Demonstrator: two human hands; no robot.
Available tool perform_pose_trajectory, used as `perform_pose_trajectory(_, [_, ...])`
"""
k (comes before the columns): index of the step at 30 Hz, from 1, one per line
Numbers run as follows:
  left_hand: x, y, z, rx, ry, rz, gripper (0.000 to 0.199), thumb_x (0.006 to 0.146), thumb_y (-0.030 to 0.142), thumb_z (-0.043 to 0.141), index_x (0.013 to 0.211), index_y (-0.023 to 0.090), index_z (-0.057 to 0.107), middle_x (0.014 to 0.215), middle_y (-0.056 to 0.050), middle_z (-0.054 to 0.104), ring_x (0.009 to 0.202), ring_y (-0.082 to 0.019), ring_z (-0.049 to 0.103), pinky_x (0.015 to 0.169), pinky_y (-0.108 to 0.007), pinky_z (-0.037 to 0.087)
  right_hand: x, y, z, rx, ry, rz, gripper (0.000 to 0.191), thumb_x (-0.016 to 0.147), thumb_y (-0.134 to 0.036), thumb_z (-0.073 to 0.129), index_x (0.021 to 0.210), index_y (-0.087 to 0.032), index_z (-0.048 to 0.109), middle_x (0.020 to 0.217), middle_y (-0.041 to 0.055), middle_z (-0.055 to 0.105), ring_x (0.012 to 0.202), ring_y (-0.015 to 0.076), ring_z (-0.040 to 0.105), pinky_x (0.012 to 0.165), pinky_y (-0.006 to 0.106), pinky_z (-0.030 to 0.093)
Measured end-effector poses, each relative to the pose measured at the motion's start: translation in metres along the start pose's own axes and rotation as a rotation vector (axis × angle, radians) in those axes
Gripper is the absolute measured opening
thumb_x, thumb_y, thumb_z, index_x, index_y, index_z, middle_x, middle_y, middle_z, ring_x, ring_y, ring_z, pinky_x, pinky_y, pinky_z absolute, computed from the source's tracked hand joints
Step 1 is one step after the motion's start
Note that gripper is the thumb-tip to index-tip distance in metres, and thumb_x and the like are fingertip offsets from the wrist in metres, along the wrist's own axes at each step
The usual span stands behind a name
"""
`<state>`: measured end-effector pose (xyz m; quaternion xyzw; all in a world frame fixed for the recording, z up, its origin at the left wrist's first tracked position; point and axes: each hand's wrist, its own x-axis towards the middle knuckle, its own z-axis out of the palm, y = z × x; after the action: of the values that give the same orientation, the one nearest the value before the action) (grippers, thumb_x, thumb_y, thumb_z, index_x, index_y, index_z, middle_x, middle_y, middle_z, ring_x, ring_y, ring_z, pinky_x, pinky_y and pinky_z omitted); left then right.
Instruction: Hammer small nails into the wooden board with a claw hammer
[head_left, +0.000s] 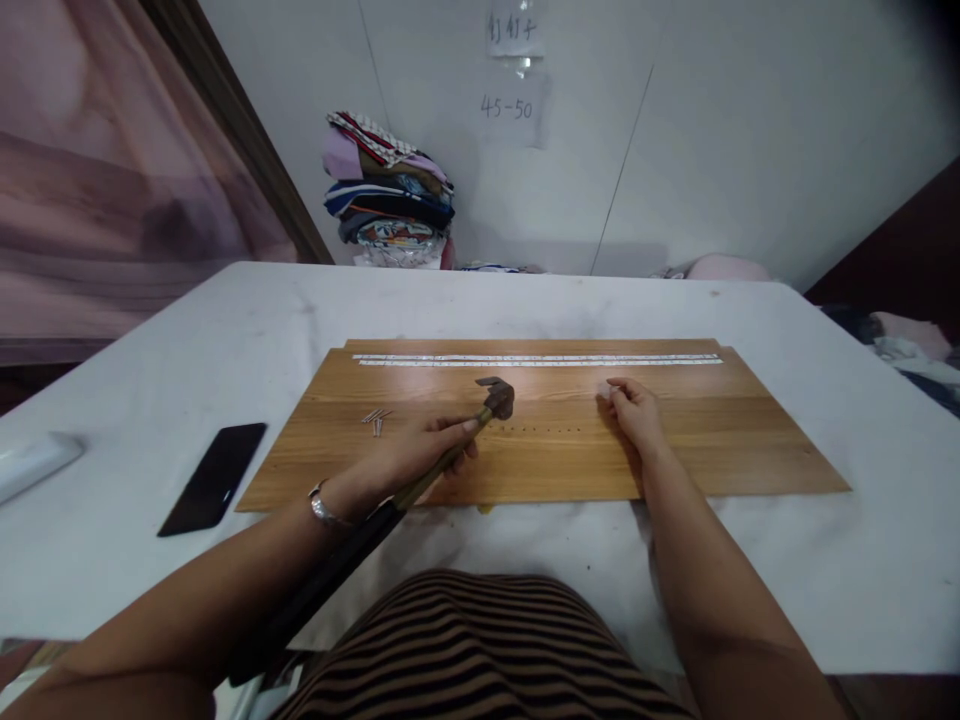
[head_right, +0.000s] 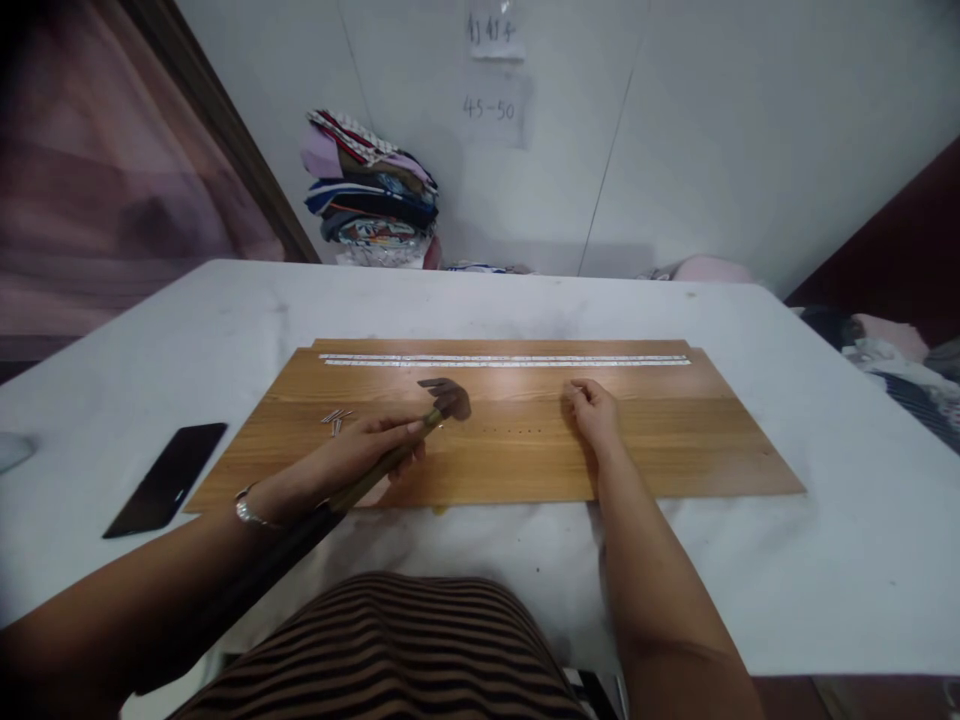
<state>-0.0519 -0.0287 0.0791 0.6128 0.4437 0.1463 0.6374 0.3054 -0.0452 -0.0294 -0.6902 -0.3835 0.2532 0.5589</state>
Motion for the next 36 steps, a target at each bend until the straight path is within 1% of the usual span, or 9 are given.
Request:
perform_pose_trajectory(6, [0.009, 0.045, -0.014, -0.007, 0.208, 0.242, 0.036, 0.086, 0.05, 0.064, 0.075, 0.017, 0.068, 0.061, -0.003, 0.064, 0.052, -0.012, 0.056, 0.052, -0.024, 0.049, -0.009, -0.024, -0.003, 0.078, -0.06, 0.013, 0.037, 0.068, -0.049, 0.066, 0.089, -0.019, 0.068, 0.055, -0.0045, 0.057, 0.047, 0.0113, 0.051, 0.048, 0.025, 0.042])
perform_pose_trajectory(11, [0.038, 0.093, -0.017, -0.217, 0.472, 0.543, 0.03, 0.087, 0.045, 0.068, 0.08, 0.017, 0.062, 0.07, -0.002, 0.066, 0.057, -0.01, 0.059, 0.06, -0.023, 0.053, -0.03, -0.055, -0.002, 0.295, -0.374, 0.046, 0.036, 0.074, -0.045, 0.073, 0.099, -0.019, 0.073, 0.071, 0.0003, 0.069, 0.06, 0.0131, 0.063, 0.056, 0.026, 0.049])
perform_pose_trajectory(14, [0.056, 0.11, -0.002, -0.375, 0.418, 0.593, 0.03, 0.086, 0.045, 0.071, 0.087, 0.018, 0.057, 0.073, 0.001, 0.064, 0.061, -0.01, 0.063, 0.066, -0.025, 0.056, -0.043, -0.07, 0.001, 0.359, -0.505, 0.028, 0.038, 0.08, -0.045, 0.075, 0.109, -0.022, 0.074, 0.094, 0.0051, 0.076, 0.09, 0.0172, 0.071, 0.076, 0.029, 0.054])
perform_pose_trajectory(16, [0.062, 0.111, 0.016, -0.44, 0.308, 0.585, 0.03, 0.085, 0.042, 0.073, 0.092, 0.018, 0.056, 0.072, 0.003, 0.062, 0.062, -0.01, 0.064, 0.071, -0.028, 0.057, -0.053, -0.08, 0.002, 0.429, -0.633, 0.007, 0.042, 0.083, -0.044, 0.074, 0.12, -0.024, 0.07, 0.112, 0.0068, 0.075, 0.109, 0.0194, 0.068, 0.091, 0.033, 0.053])
perform_pose_trajectory(19, [0.063, 0.1, 0.049, -0.495, 0.14, 0.531, 0.032, 0.083, 0.039, 0.075, 0.09, 0.017, 0.053, 0.071, 0.003, 0.062, 0.063, -0.011, 0.064, 0.073, -0.03, 0.056, -0.07, -0.094, 0.005, 0.533, -0.857, 0.024, 0.05, 0.084, -0.045, 0.075, 0.128, -0.024, 0.064, 0.113, 0.0073, 0.074, 0.104, 0.0203, 0.071, 0.091, 0.036, 0.055])
perform_pose_trajectory(23, [0.06, 0.075, 0.085, -0.52, 0.028, 0.425, 0.033, 0.087, 0.045, 0.071, 0.088, 0.017, 0.053, 0.078, -0.001, 0.066, 0.061, -0.01, 0.061, 0.061, -0.023, 0.05, -0.086, -0.101, 0.012, 0.571, -1.046, 0.117, 0.053, 0.082, -0.05, 0.075, 0.122, -0.021, 0.059, 0.086, 0.0041, 0.075, 0.057, 0.0156, 0.069, 0.053, 0.028, 0.056])
perform_pose_trajectory(28, [0.066, 0.047, 0.11, -0.389, 0.049, 0.344, 0.032, 0.09, 0.047, 0.066, 0.088, 0.016, 0.059, 0.072, 0.0, 0.064, 0.048, -0.007, 0.05, 0.049, -0.021, 0.043, -0.081, -0.095, 0.026, 0.631, -0.936, 0.116, 0.045, 0.082, -0.062, 0.067, 0.081, -0.018, 0.057, 0.06, -0.0028, 0.062, 0.03, 0.0052, 0.041, 0.027, 0.018, 0.032])
perform_pose_trajectory(33, [0.061, 0.016, 0.098, -0.291, 0.12, 0.339, 0.031, 0.095, 0.046, 0.056, 0.092, 0.016, 0.063, 0.09, -0.006, 0.072, 0.079, -0.015, 0.065, 0.078, -0.03, 0.055, -0.079, -0.093, 0.026, 0.507, -0.954, 0.249, 0.047, 0.075, -0.06, 0.075, 0.076, -0.021, 0.049, 0.051, -0.0112, 0.045, 0.029, 0.0037, 0.032, 0.027, 0.017, 0.027])
perform_pose_trajectory(36, [0.046, -0.012, 0.067, -0.104, 0.189, 0.275, 0.034, 0.089, 0.049, 0.06, 0.083, 0.016, 0.065, 0.082, -0.006, 0.072, 0.073, -0.016, 0.064, 0.073, -0.03, 0.054, -0.086, -0.093, 0.022, 0.454, -0.938, 0.31, 0.047, 0.074, -0.059, 0.075, 0.092, -0.02, 0.055, 0.054, -0.0122, 0.046, 0.029, 0.0042, 0.034, 0.028, 0.016, 0.025])
